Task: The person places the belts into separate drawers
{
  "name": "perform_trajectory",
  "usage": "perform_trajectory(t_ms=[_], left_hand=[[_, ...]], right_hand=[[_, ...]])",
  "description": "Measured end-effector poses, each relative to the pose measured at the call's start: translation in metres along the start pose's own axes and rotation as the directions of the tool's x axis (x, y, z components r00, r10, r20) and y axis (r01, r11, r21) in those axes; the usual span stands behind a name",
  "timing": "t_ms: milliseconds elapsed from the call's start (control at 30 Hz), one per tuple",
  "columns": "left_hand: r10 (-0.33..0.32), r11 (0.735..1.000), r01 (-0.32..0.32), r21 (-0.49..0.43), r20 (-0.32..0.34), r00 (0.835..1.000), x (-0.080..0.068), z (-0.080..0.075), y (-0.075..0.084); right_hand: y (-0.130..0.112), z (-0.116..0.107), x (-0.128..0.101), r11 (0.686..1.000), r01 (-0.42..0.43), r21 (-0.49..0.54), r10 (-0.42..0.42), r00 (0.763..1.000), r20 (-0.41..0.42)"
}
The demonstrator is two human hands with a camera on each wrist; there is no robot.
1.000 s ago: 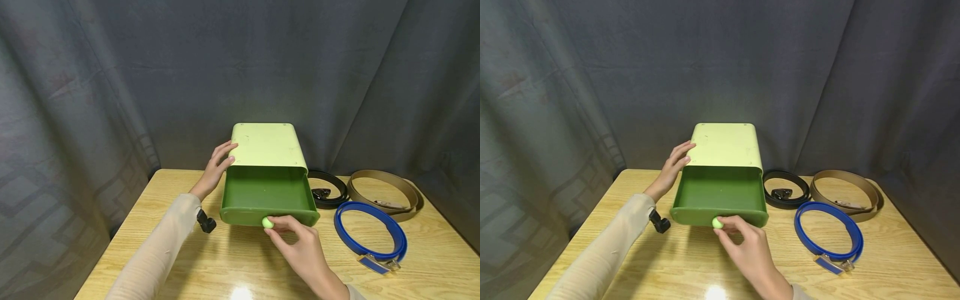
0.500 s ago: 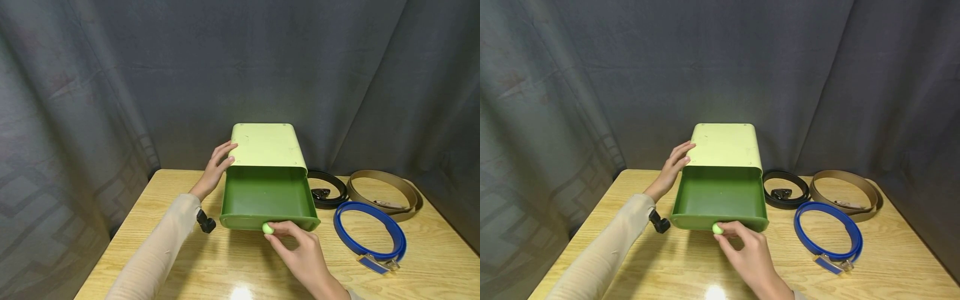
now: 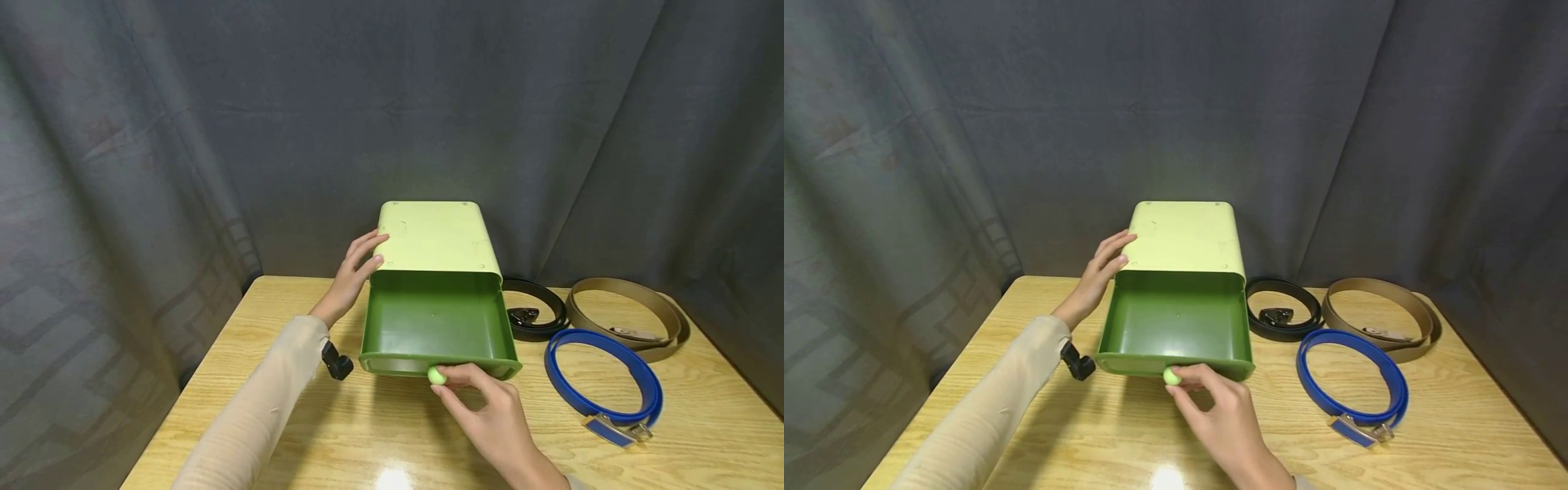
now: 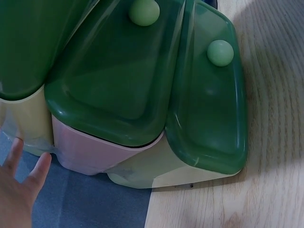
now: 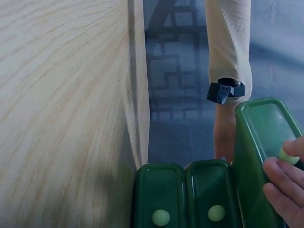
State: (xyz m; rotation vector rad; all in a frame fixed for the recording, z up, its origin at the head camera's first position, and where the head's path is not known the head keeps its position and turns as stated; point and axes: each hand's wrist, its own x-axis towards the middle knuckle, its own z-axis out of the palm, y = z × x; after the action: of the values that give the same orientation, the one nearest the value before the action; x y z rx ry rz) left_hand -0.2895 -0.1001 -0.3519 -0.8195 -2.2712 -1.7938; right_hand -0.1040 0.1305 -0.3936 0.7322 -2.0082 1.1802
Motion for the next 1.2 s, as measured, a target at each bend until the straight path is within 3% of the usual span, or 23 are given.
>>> perform_trajectory(t_ms=[100,167,333,400,467,767,1200], left_hand=[[0.002,1.0,-0.002,-0.005,0.004,1.0,0.0,0.0,0.0],[-0.008,1.0,0.008,-0.014,0.011,1.0,-0.003,0.0,0.01],[-0.011,1.0,0.011,-0.025,0.019,1.0,-0.002,0.002,0.009],[0.0,1.0,0.0,-0.019,0.014,1.0,0.001,0.003,-0.002],[0.008,1.0,-0.008,-0.015,0.014,1.0,0.001,0.004,-0.001],[0.011,1.0,-0.011,-0.006,0.009,1.0,0.0,0.003,-0.001],[0.005,1.0,-0.005,-0.024,0.022,1.0,0.001,0.004,0.001]], right_hand=[[0.001,0.0,0.0,1.0,0.002,0.001,-0.002,1.0,0.001],[0.001,0.0,-0.001,1.0,0.007,0.002,-0.007,1.0,0.0],[0.001,-0.003,-0.002,1.0,-0.018,0.002,0.018,1.0,0.026],[0.0,-0.006,-0.003,1.0,-0.021,-0.002,0.021,0.999,0.038],[0.0,-0.009,-0.004,1.0,-0.022,-0.002,0.022,0.999,0.049],[0.0,-0.021,-0.008,0.999,0.048,0.011,-0.048,0.997,0.066],[0.002,-0.047,-0.021,0.995,-0.004,-0.105,0.017,0.992,0.122]])
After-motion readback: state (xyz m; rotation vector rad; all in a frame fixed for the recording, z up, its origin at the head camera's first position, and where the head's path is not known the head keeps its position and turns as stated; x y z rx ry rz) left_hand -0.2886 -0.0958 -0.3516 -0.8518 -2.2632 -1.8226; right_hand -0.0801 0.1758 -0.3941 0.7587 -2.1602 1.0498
